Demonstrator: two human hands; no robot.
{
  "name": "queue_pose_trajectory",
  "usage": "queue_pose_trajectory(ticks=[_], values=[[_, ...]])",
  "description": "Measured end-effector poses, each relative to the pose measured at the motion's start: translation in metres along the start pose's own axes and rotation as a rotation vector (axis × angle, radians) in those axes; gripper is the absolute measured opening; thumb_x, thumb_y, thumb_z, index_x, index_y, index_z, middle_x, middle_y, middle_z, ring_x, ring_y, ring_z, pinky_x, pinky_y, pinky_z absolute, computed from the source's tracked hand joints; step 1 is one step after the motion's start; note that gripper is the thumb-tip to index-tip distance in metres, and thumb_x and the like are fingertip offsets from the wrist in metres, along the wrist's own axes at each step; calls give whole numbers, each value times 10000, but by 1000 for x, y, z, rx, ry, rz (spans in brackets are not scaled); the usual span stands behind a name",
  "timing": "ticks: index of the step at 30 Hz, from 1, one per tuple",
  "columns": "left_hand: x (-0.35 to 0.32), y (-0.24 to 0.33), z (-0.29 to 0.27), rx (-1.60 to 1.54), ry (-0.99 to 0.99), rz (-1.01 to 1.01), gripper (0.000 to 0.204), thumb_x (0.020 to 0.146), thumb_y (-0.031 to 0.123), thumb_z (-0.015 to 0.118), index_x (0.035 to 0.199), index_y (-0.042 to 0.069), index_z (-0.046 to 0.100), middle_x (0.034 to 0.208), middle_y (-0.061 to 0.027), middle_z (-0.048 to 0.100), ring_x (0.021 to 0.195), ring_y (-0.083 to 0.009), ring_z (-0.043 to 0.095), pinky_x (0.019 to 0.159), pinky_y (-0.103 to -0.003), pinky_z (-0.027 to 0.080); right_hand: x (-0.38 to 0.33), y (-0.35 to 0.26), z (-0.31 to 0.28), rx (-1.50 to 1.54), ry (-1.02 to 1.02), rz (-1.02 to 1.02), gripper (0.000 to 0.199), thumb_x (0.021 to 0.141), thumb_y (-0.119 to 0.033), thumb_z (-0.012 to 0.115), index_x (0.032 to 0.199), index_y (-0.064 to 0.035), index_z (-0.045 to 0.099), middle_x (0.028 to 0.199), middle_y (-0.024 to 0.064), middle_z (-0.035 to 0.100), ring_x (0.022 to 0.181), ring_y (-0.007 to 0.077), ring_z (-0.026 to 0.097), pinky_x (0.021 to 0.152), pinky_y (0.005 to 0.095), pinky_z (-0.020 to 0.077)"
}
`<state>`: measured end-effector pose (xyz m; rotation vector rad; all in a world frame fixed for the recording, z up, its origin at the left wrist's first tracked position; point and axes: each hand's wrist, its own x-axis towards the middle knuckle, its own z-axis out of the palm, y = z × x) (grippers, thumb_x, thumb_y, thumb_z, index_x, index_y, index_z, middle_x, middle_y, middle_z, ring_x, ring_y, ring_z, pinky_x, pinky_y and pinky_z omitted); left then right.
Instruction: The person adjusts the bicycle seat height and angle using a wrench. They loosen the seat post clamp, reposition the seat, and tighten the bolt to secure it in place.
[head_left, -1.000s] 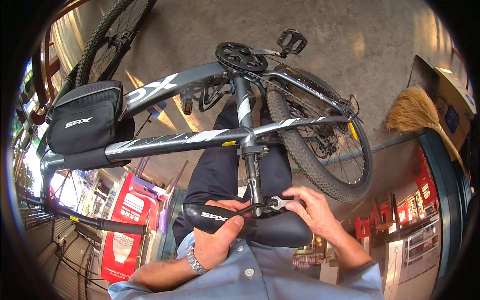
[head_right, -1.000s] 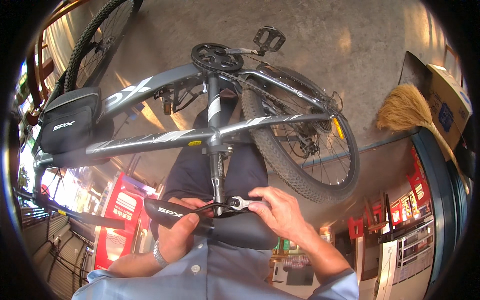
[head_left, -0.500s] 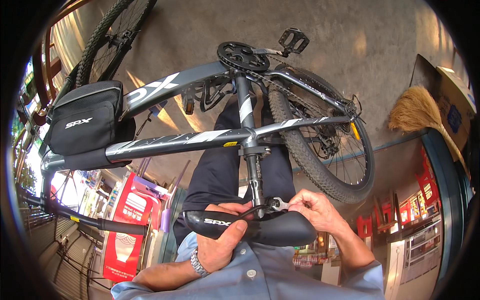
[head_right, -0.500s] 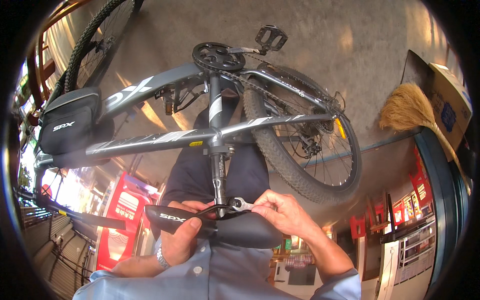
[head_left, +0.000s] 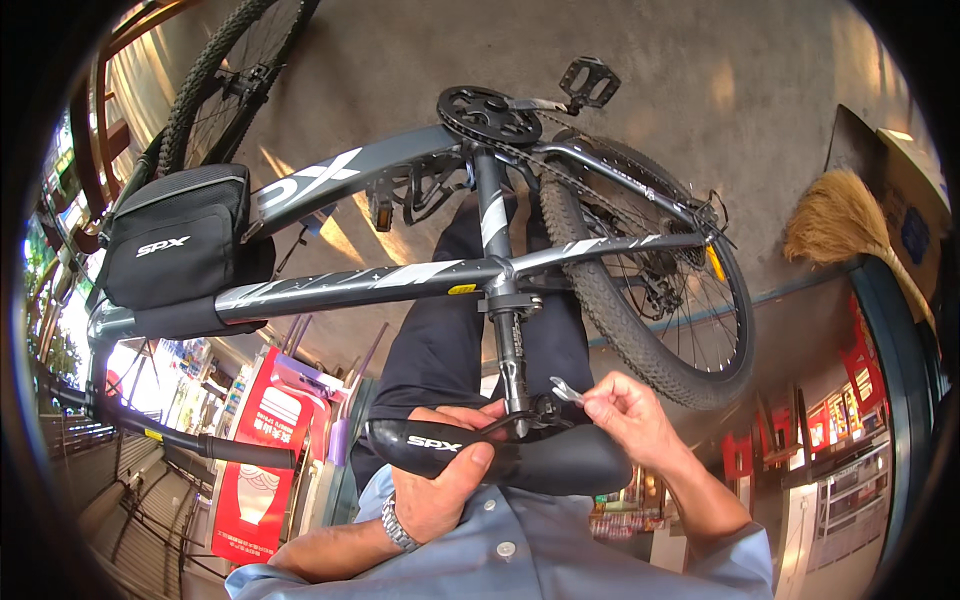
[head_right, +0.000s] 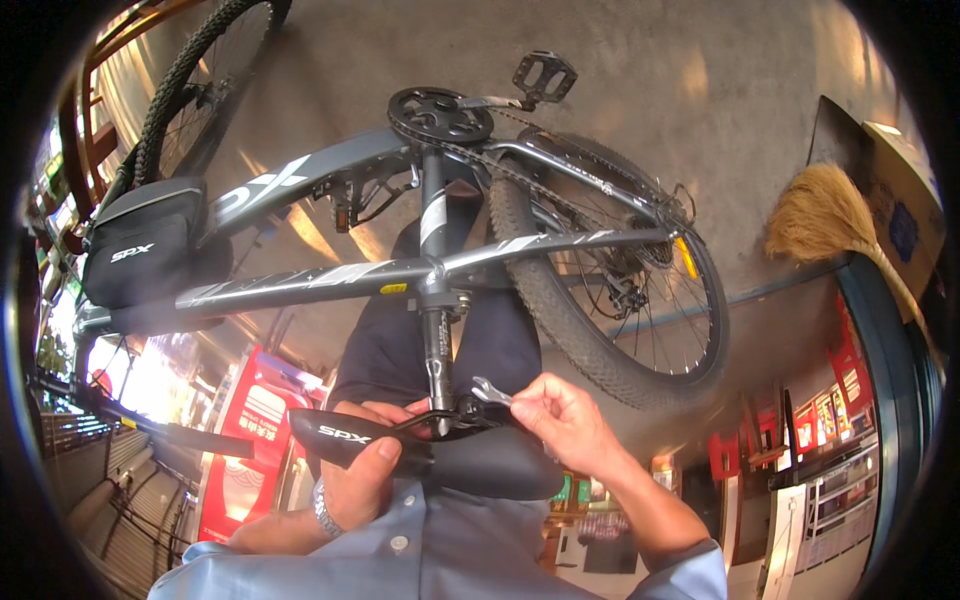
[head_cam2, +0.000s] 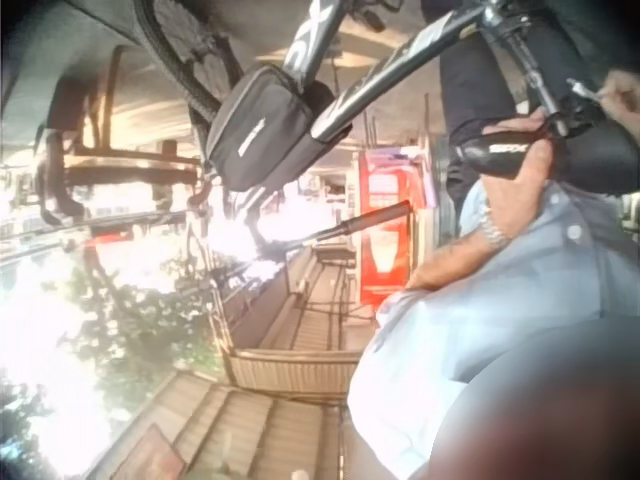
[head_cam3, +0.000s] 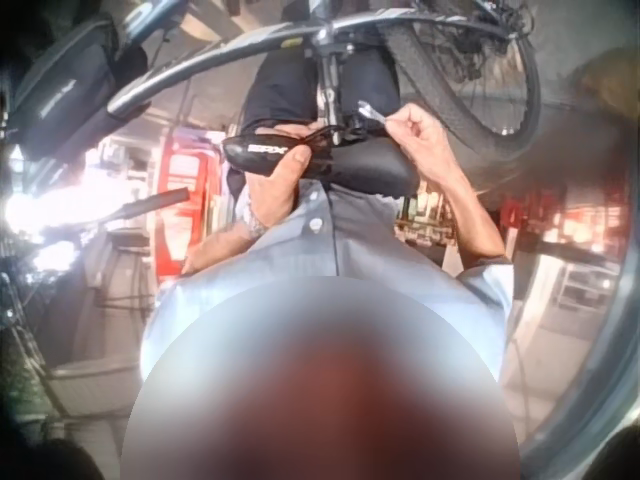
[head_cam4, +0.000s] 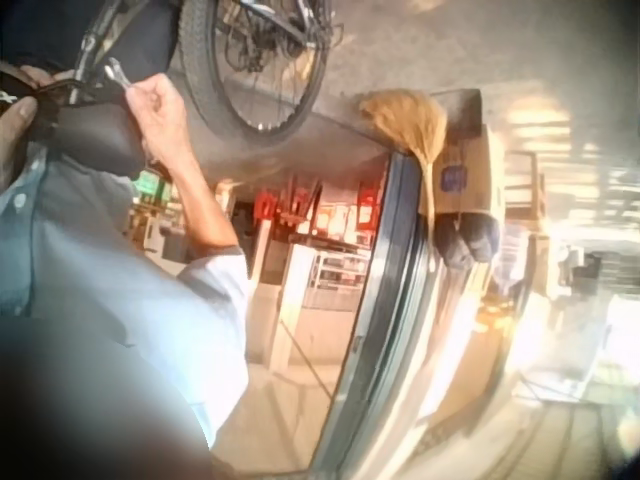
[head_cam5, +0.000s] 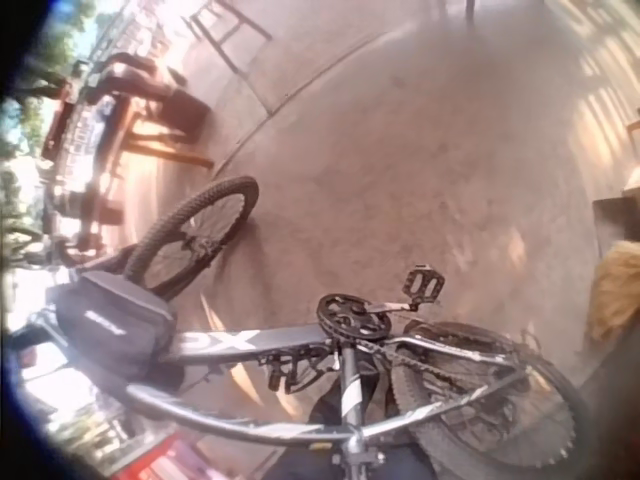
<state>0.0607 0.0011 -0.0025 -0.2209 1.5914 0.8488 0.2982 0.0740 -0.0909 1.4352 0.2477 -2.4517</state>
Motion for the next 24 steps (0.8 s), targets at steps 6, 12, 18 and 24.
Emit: queue_pose_trajectory(ticks=[6, 12, 18, 24], values=[[0, 6, 8, 19, 29, -8, 272, 921, 169, 655, 1011, -1, 463, 1020, -198, 581, 965, -311, 658, 1102, -607, 392, 6, 13, 6, 463, 44, -115, 477, 1012, -514, 533, 944, -43, 567, 719, -33, 436, 647, 71, 406, 617, 251, 399], [0, 5, 11, -4, 67, -27, 270, 933, 177, 652, 1021, 1, 467, 1040, -179, 575, 964, -304, 657, 1101, -597, 398, -48, 15, 55, -216, 559, -435, 580, 755, -459, 860, 947, -38, 511, 773, -3, 452, 698, 112, 417, 674, 276, 389], [-6, -10, 2, -38, 10, 33, 274, 926, 142, 672, 1049, -7, 478, 1110, -194, 596, 1059, -315, 646, 1024, -508, 477, -40, 16, 52, -233, 582, -556, 423, 757, -290, 857, 867, -48, 529, 738, 21, 505, 632, 106, 430, 564, 250, 375], [1, -9, 11, -230, 164, -91, 278, 925, 151, 664, 1068, -29, 508, 1146, -214, 617, 1034, -276, 655, 954, -423, 517, -32, 5, 50, -423, 633, -611, 307, 787, -164, 790, 839, -49, 510, 747, 43, 532, 621, 102, 453, 569, 248, 387]])
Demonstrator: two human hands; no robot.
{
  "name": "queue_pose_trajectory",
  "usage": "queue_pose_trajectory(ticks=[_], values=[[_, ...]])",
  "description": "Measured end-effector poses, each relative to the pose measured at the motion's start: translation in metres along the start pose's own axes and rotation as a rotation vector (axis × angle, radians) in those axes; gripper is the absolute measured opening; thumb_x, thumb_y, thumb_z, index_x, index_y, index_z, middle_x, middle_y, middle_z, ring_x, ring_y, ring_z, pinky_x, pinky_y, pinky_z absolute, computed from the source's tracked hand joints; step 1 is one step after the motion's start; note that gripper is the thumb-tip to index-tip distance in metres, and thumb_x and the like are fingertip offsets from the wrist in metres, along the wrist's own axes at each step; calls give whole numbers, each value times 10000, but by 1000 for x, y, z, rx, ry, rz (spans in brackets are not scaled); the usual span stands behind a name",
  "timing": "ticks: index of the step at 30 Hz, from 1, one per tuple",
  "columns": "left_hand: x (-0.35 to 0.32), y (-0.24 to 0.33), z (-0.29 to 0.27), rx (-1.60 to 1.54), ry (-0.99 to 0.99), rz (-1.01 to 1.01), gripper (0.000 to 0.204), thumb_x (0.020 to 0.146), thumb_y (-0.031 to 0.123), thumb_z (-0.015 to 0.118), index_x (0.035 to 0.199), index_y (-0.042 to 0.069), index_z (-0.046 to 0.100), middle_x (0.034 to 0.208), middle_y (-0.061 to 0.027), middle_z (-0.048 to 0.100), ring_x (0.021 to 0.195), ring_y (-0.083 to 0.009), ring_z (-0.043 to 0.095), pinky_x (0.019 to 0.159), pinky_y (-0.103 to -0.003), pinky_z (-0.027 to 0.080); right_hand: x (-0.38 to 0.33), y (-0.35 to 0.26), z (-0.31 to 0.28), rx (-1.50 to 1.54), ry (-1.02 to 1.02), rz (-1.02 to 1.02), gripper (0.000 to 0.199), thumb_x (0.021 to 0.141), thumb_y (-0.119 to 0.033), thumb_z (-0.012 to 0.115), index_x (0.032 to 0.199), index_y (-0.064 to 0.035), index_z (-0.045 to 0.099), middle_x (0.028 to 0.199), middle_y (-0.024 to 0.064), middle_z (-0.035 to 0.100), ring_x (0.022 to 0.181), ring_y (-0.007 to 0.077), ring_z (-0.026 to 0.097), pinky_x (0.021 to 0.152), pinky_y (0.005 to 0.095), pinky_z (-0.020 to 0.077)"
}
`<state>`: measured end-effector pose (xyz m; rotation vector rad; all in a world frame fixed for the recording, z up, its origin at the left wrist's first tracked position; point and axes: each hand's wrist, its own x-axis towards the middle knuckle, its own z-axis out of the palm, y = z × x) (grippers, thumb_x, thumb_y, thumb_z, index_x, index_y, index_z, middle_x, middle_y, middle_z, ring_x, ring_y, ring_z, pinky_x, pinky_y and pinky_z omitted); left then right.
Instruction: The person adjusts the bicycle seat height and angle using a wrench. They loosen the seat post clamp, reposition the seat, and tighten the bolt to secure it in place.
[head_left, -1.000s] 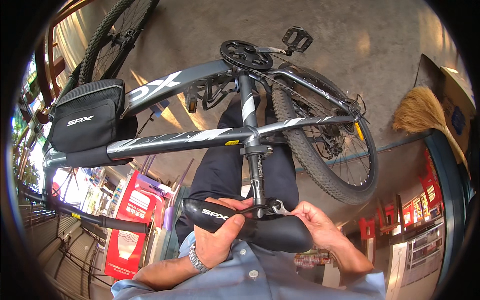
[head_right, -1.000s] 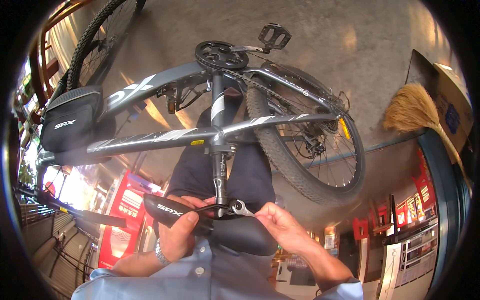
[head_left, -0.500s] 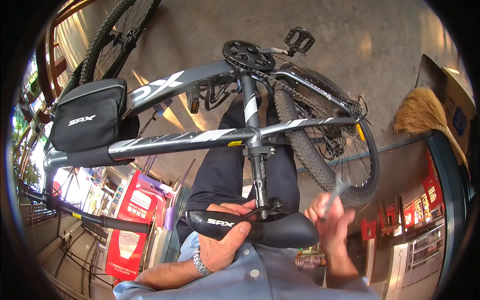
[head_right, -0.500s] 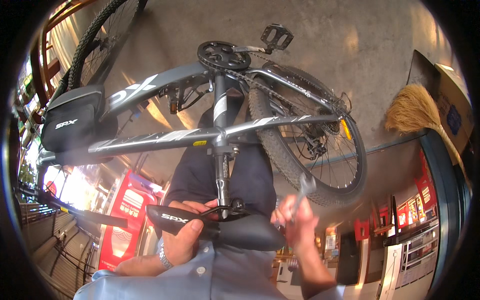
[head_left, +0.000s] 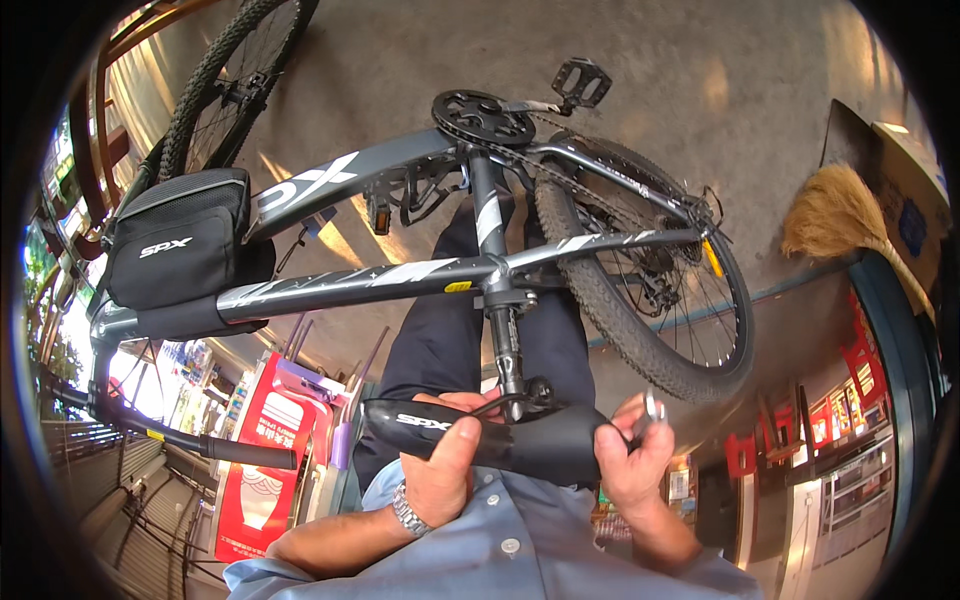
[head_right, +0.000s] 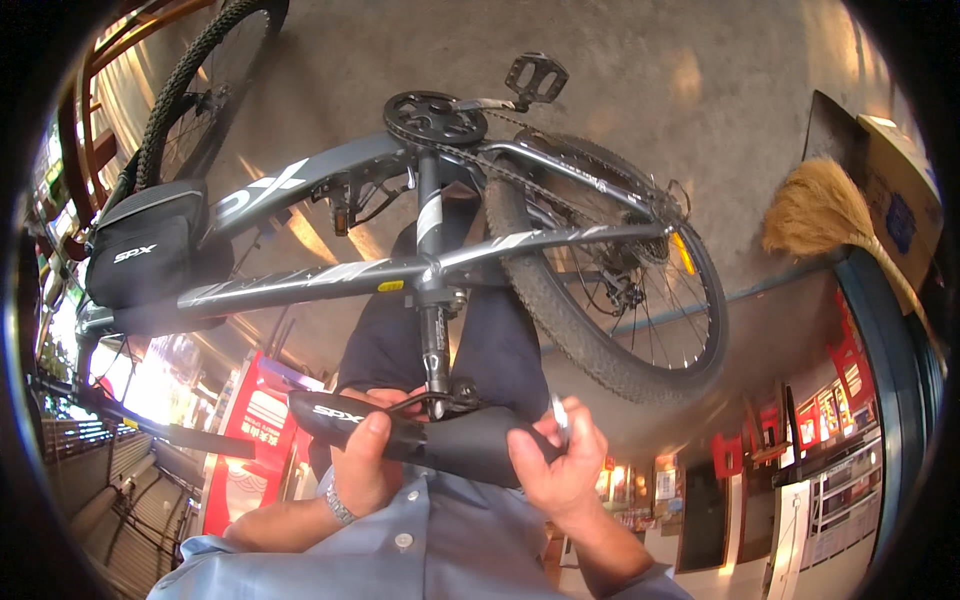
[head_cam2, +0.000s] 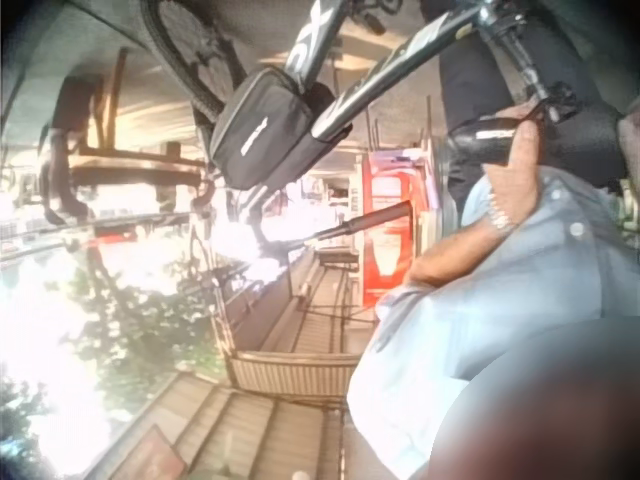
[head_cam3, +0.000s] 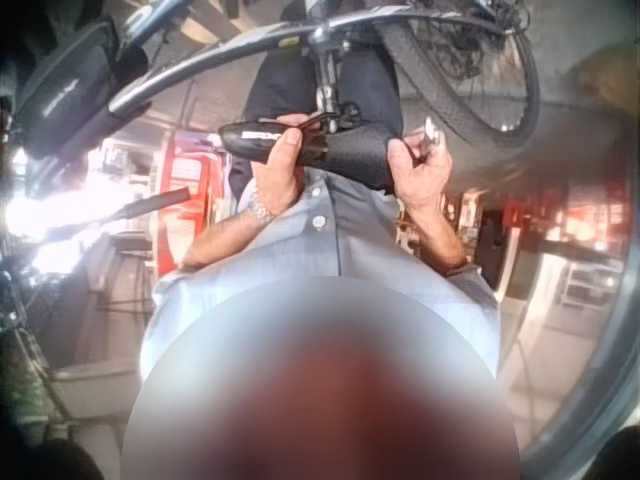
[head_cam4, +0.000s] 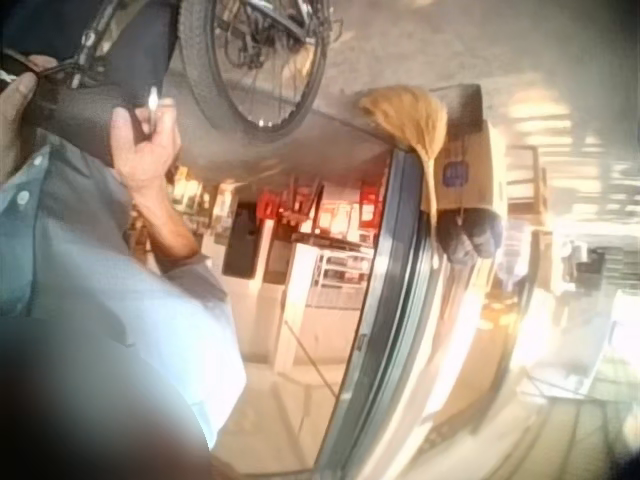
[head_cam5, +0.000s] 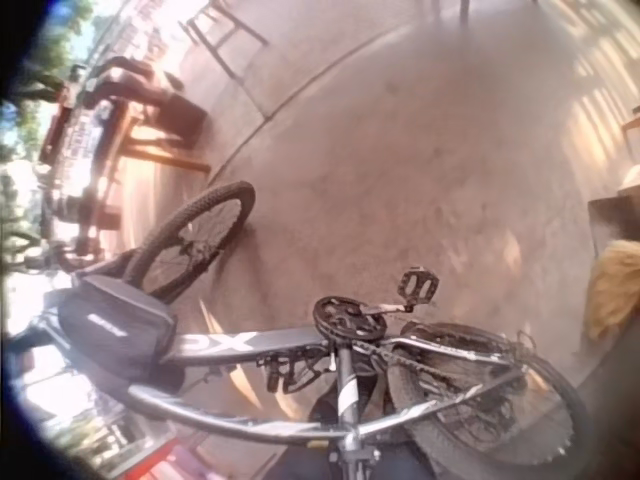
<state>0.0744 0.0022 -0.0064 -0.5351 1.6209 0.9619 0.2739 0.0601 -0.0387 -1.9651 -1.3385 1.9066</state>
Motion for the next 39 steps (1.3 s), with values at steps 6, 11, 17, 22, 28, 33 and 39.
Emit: queue_pose_trajectory(ticks=[6, 11, 17, 22, 28, 33, 39], values=[[0, 7, -5, 133, -49, 11, 274, 915, 137, 673, 1051, -25, 500, 1099, -190, 610, 1114, -316, 642, 975, -457, 515, -8, -11, 0, 116, 30, 202, 271, 779, -100, 752, 807, -47, 487, 745, 29, 525, 622, 94, 452, 570, 244, 390], [-4, 6, -4, 99, -72, 13, 227, 921, 94, 654, 1030, -16, 487, 1062, -169, 599, 1096, -321, 646, 1009, -493, 499, -11, -5, 0, 117, 44, 191, 291, 767, -130, 763, 791, -53, 484, 739, 28, 507, 640, 99, 450, 582, 254, 393], [2, 5, -6, 138, -114, 63, 230, 939, 108, 644, 1037, -22, 481, 1061, -178, 613, 1086, -322, 652, 1040, -497, 476, -5, -11, -4, 35, -6, 113, 315, 775, -150, 780, 806, -48, 483, 732, 36, 509, 630, 105, 427, 574, 255, 374], [1, 7, -3, 63, -77, 38, 215, 936, 94, 634, 1052, -22, 495, 1071, -171, 595, 1042, -298, 659, 1066, -520, 455, -2, -15, -3, -18, -13, 62, 338, 773, -160, 795, 808, -41, 481, 717, 35, 502, 613, 106, 423, 551, 256, 358], [1, 9, -1, 100, -67, 21, 205, 929, 91, 642, 1029, -19, 501, 1047, -164, 602, 976, -263, 665, 1061, -524, 464, -2, -10, -5, 65, -49, 211, 293, 799, -181, 767, 814, -34, 515, 747, 23, 512, 630, 118, 442, 608, 251, 390], [4, 12, -6, 197, -102, 43, 197, 925, 97, 649, 1005, -10, 505, 1024, -157, 605, 938, -249, 657, 1041, -520, 487, 28, 13, -27, 335, -67, 204, 435, 1052, -391, 470, 999, -12, 675, 825, 19, 534, 743, 120, 504, 660, 269, 418], [6, 16, -6, 238, -127, 32, 233, 912, 145, 649, 1001, -12, 502, 1015, -168, 596, 946, -272, 648, 973, -489, 512, 100, 34, -29, -249, -582, -411, 168, 873, -211, 722, 984, -85, 721, 813, 54, 510, 804, 235, 529, 780, 359, 420]])
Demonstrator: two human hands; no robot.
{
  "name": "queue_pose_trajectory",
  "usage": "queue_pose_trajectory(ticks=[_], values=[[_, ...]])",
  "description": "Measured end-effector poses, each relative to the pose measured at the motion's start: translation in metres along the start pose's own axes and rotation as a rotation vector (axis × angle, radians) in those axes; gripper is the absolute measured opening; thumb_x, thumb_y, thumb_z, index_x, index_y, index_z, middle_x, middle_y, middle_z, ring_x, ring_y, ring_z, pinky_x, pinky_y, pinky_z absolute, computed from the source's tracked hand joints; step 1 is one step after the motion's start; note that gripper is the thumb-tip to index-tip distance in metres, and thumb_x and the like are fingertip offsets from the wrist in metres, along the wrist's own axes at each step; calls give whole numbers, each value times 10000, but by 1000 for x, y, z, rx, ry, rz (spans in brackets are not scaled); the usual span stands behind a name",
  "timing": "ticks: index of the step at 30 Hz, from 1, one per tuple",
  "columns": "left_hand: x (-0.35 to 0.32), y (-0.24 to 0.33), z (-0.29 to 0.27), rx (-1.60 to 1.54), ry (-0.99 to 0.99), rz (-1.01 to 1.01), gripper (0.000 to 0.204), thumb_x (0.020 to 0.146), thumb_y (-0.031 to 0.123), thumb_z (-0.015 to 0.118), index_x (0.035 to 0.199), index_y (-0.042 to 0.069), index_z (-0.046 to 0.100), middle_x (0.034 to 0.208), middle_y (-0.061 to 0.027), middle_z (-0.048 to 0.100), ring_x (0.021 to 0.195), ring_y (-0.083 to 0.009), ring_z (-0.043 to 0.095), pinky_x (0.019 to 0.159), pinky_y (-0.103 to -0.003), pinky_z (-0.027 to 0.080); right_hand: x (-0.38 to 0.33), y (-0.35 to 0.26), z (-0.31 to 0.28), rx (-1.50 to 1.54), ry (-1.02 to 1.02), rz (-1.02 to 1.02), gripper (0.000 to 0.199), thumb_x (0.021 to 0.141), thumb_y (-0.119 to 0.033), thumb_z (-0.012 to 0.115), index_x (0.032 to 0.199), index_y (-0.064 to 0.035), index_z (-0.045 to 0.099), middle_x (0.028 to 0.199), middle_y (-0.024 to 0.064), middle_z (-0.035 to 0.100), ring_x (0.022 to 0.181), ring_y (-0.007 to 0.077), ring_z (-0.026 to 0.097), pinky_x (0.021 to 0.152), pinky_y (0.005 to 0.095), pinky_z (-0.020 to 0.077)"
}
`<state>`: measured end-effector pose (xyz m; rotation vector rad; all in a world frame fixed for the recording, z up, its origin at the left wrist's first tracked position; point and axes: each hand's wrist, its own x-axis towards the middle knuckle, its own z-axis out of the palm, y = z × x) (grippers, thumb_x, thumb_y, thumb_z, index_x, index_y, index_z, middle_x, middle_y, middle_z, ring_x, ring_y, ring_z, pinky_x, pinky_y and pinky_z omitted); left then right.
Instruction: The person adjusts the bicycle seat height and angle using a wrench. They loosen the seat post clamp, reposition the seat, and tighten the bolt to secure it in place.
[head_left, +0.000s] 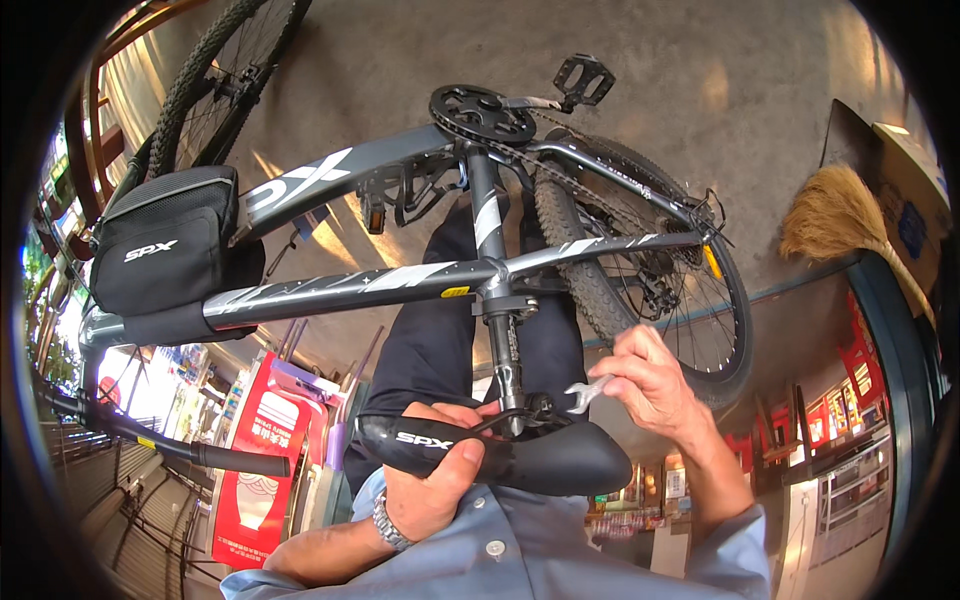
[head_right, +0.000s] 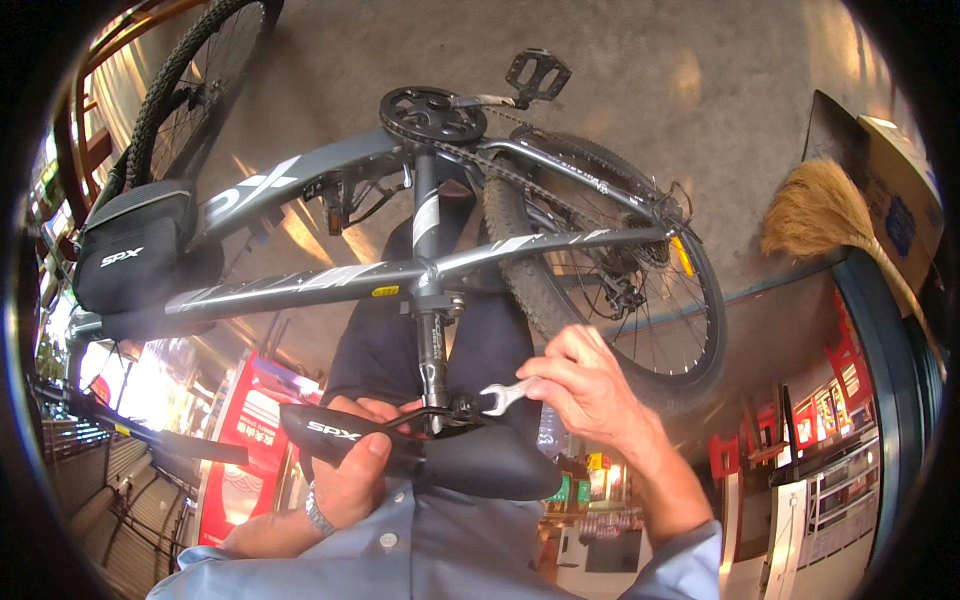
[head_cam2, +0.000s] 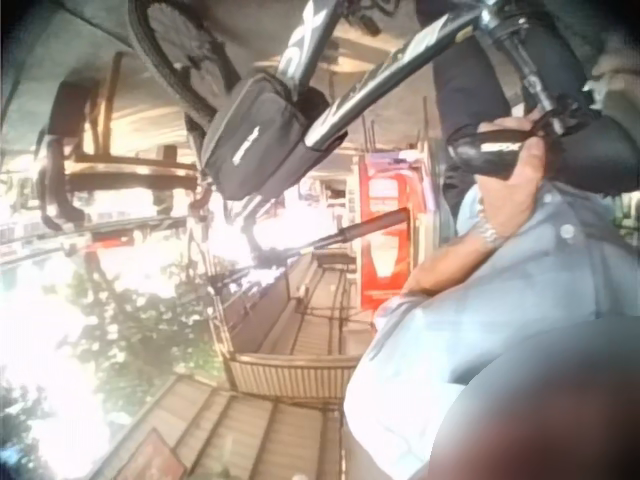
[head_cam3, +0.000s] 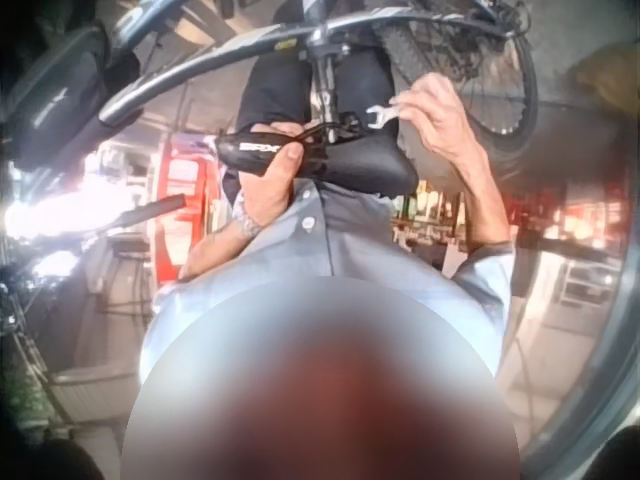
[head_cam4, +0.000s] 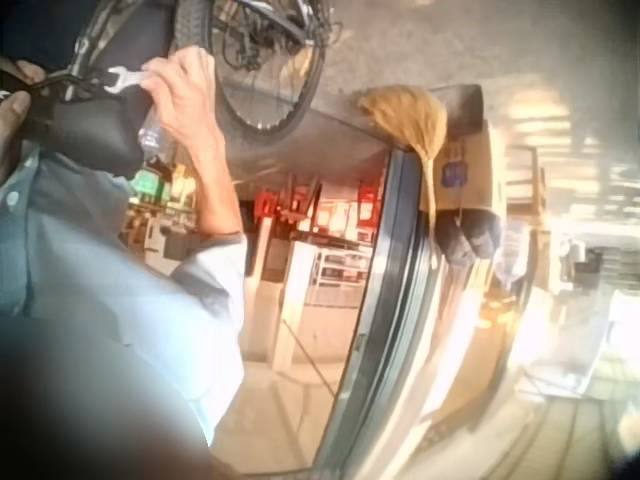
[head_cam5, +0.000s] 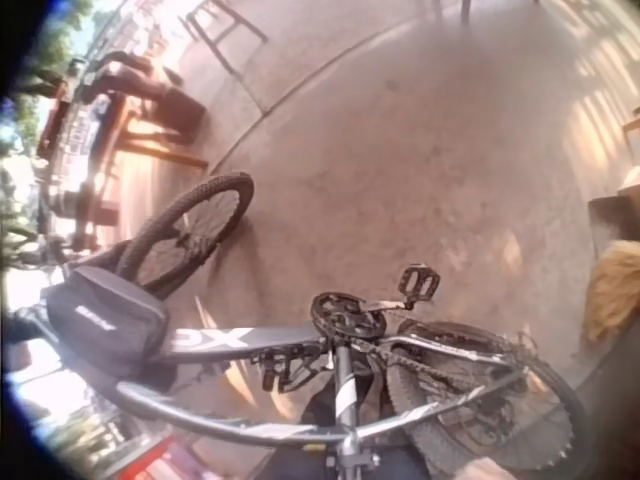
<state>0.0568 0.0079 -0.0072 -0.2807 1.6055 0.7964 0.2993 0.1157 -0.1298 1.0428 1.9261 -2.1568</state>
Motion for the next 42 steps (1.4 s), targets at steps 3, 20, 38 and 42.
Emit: queue_pose_trajectory(ticks=[3, 20, 38, 42], values=[[1, -2, 1, 13, 7, 8, 240, 910, 164, 644, 978, -11, 495, 1004, -173, 591, 929, -285, 654, 1017, -514, 483, 21, 9, -7, -69, -121, -167, 234, 862, -314, 721, 948, -97, 710, 819, 51, 489, 821, 243, 515, 799, 367, 400], [-2, 1, 9, -60, 79, -66, 308, 888, 219, 679, 989, 13, 472, 988, -162, 576, 913, -320, 664, 1061, -561, 440, 112, 15, -26, -14, -704, -315, 295, 897, -411, 646, 876, -127, 723, 864, 40, 562, 925, 234, 531, 873, 380, 395], [-3, -4, 6, -50, 8, 32, 270, 929, 130, 660, 1036, 5, 447, 990, -163, 589, 948, -242, 662, 1097, -585, 414, 121, 8, -30, 37, -798, -186, 257, 882, -337, 695, 912, -83, 720, 865, 60, 622, 929, 276, 575, 840, 402, 447], [-4, -4, 4, -55, 13, 11, 282, 927, 135, 667, 1041, 6, 444, 999, -165, 587, 957, -246, 662, 1100, -582, 412, 102, 15, -29, 72, -717, -149, 260, 874, -344, 700, 901, -86, 709, 857, 57, 609, 900, 273, 566, 826, 404, 444]])
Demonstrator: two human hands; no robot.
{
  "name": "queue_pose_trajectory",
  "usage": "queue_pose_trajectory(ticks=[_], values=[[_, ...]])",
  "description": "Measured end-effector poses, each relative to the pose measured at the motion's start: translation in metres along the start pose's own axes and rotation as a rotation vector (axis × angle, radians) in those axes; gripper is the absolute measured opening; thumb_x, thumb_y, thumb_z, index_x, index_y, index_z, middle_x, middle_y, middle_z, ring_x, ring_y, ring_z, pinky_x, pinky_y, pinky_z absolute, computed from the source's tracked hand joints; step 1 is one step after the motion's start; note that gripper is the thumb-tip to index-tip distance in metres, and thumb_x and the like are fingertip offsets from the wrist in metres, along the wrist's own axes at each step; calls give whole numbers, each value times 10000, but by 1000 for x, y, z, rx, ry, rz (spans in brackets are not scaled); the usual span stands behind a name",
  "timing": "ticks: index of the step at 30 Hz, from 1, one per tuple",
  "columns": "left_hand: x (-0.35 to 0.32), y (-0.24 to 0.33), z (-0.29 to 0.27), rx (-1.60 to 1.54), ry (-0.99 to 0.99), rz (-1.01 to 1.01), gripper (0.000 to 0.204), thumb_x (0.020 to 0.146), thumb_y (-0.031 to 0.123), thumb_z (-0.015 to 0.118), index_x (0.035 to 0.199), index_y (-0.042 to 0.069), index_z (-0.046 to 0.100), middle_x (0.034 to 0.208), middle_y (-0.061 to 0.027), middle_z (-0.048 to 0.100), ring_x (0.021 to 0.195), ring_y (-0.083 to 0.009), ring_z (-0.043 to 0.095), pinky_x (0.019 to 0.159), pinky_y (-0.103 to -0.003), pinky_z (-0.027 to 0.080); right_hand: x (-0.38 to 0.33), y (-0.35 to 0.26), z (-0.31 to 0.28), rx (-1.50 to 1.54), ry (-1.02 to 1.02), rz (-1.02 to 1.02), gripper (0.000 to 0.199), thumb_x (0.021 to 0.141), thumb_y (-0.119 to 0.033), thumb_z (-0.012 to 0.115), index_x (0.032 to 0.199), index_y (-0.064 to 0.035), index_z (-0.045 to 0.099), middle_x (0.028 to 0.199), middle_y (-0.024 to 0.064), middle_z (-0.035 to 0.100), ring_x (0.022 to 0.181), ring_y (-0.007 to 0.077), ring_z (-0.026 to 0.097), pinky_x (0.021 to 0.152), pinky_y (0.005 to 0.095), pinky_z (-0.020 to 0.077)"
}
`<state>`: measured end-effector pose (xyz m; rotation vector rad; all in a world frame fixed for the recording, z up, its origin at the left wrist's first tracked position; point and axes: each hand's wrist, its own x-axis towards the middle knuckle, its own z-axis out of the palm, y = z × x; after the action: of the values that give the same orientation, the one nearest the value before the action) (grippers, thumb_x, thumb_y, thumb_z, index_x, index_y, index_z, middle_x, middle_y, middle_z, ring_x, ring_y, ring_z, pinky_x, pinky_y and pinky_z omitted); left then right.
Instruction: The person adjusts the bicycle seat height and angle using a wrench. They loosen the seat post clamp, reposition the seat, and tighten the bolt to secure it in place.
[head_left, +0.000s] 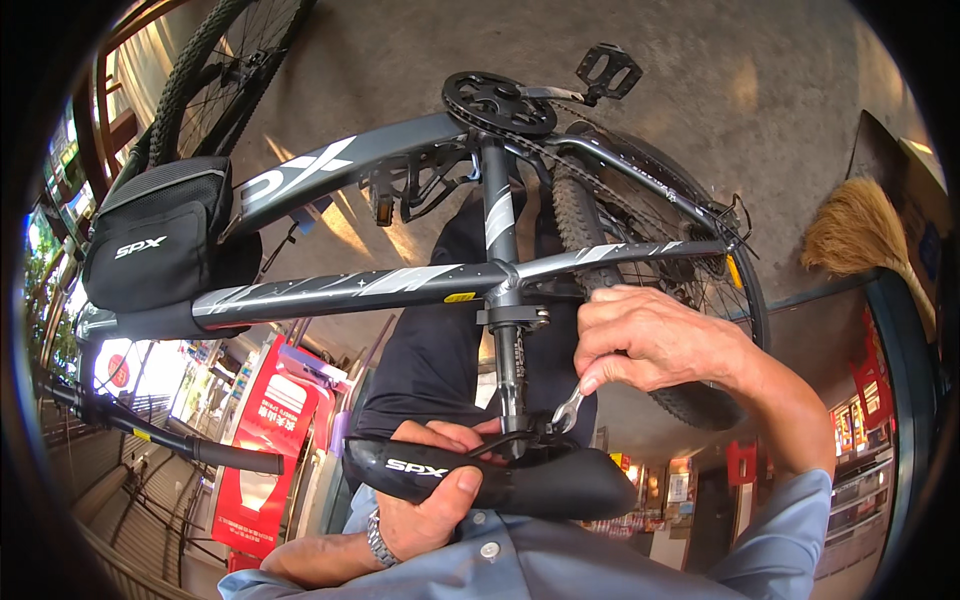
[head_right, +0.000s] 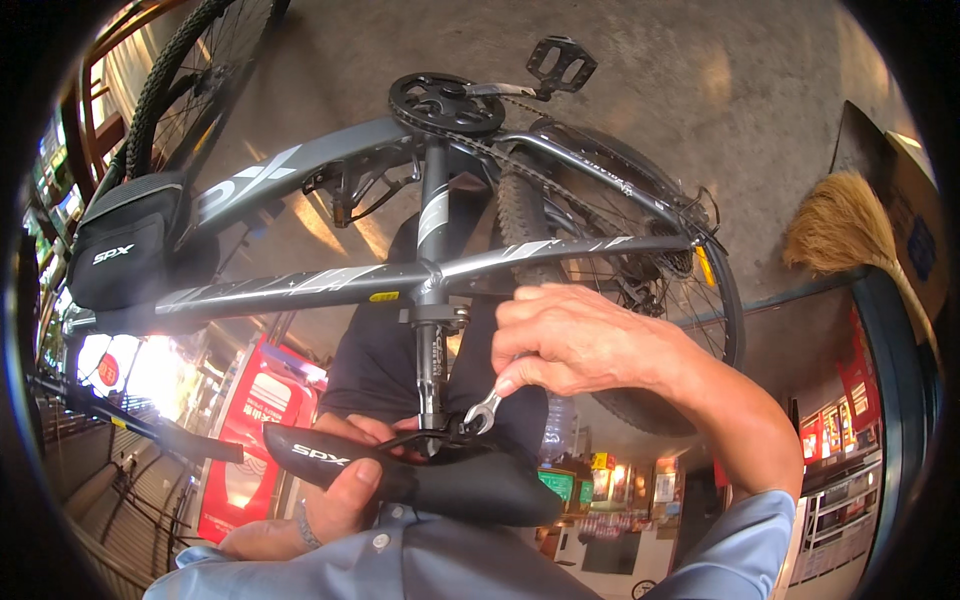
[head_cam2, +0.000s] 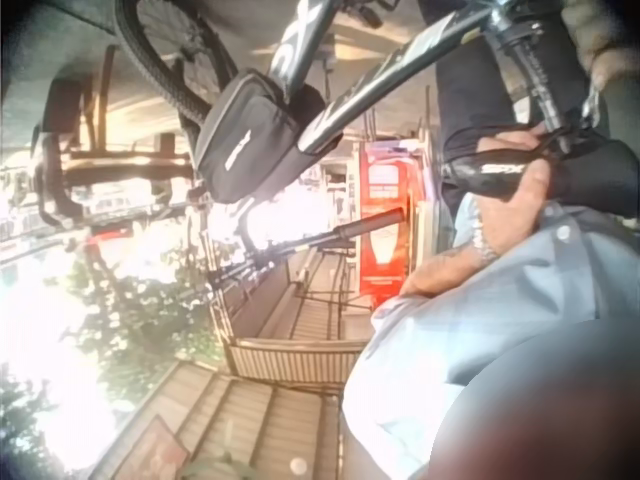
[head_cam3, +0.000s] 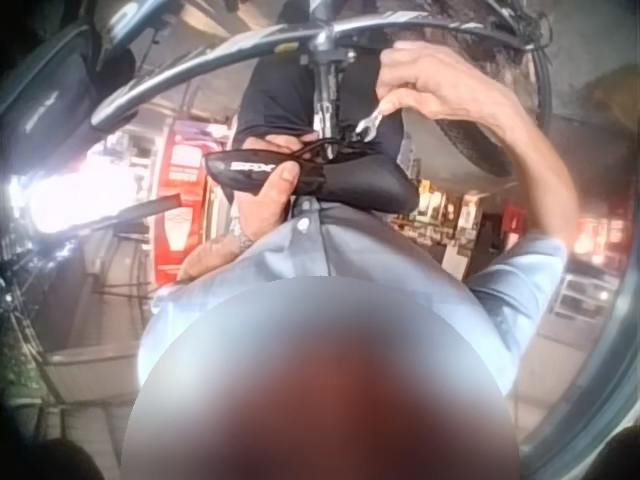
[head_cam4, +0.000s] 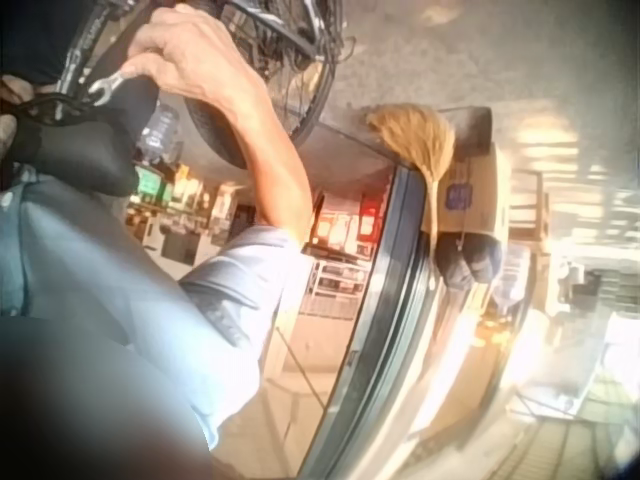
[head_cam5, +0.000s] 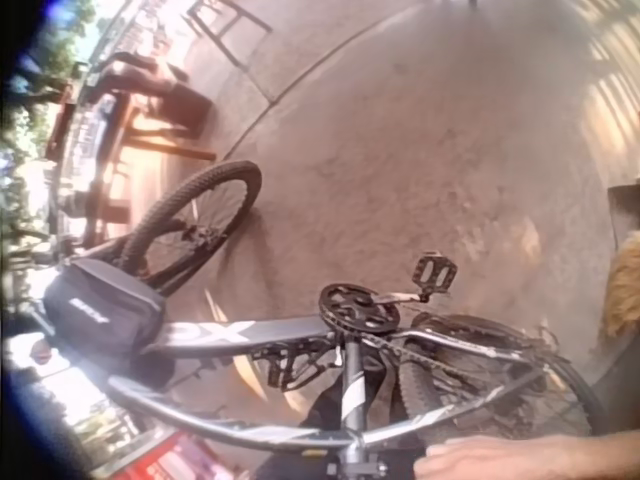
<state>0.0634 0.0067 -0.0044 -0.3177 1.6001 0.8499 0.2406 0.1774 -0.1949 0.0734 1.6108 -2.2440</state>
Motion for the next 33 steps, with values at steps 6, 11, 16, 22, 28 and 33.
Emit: queue_pose_trajectory(ticks=[6, 11, 16, 22, 28, 33], values=[[0, -4, 0, 7, -7, 24, 295, 930, 146, 669, 1046, 6, 437, 992, -166, 590, 957, -248, 660, 1095, -581, 419, -3, -4, 2, -51, 96, -70, 228, 862, -312, 721, 862, -85, 710, 830, 47, 594, 840, 260, 560, 771, 411, 442], [2, 1, 1, 43, -21, 22, 288, 936, 154, 662, 1041, 7, 437, 994, -166, 594, 951, -244, 661, 1088, -583, 426, 17, -1, -12, 7, -48, -73, 242, 848, -300, 732, 863, -59, 709, 860, 57, 632, 905, 283, 589, 786, 408, 451], [2, 1, 1, 36, -9, 22, 279, 938, 147, 655, 1043, 8, 437, 999, -167, 591, 940, -242, 662, 1089, -592, 420, 35, -1, -23, 12, -161, -93, 200, 836, -263, 738, 855, -67, 708, 859, 55, 635, 938, 273, 605, 792, 411, 440], [2, 1, 1, 20, -23, 32, 268, 934, 125, 648, 1047, 7, 437, 1021, -166, 579, 940, -253, 668, 1104, -603, 397, 33, -26, -29, -240, -40, -206, 186, 812, -272, 743, 799, -105, 661, 799, 16, 562, 837, 229, 555, 776, 366, 388], [1, -1, -1, 9, -19, 29, 261, 930, 109, 639, 1059, 1, 440, 1038, -167, 571, 935, -253, 669, 1109, -599, 394, 32, -9, -16, -148, 11, -264, 204, 808, -256, 752, 803, -87, 637, 825, 23, 570, 902, 239, 548, 802, 386, 414], [-1, 3, 1, -17, 20, -51, 265, 926, 103, 646, 1059, -3, 442, 1029, -168, 573, 940, -254, 661, 1106, -596, 399, 24, -2, -2, -68, 110, -301, 152, 826, -191, 730, 833, -82, 624, 883, 34, 609, 987, 263, 555, 887, 394, 428]])
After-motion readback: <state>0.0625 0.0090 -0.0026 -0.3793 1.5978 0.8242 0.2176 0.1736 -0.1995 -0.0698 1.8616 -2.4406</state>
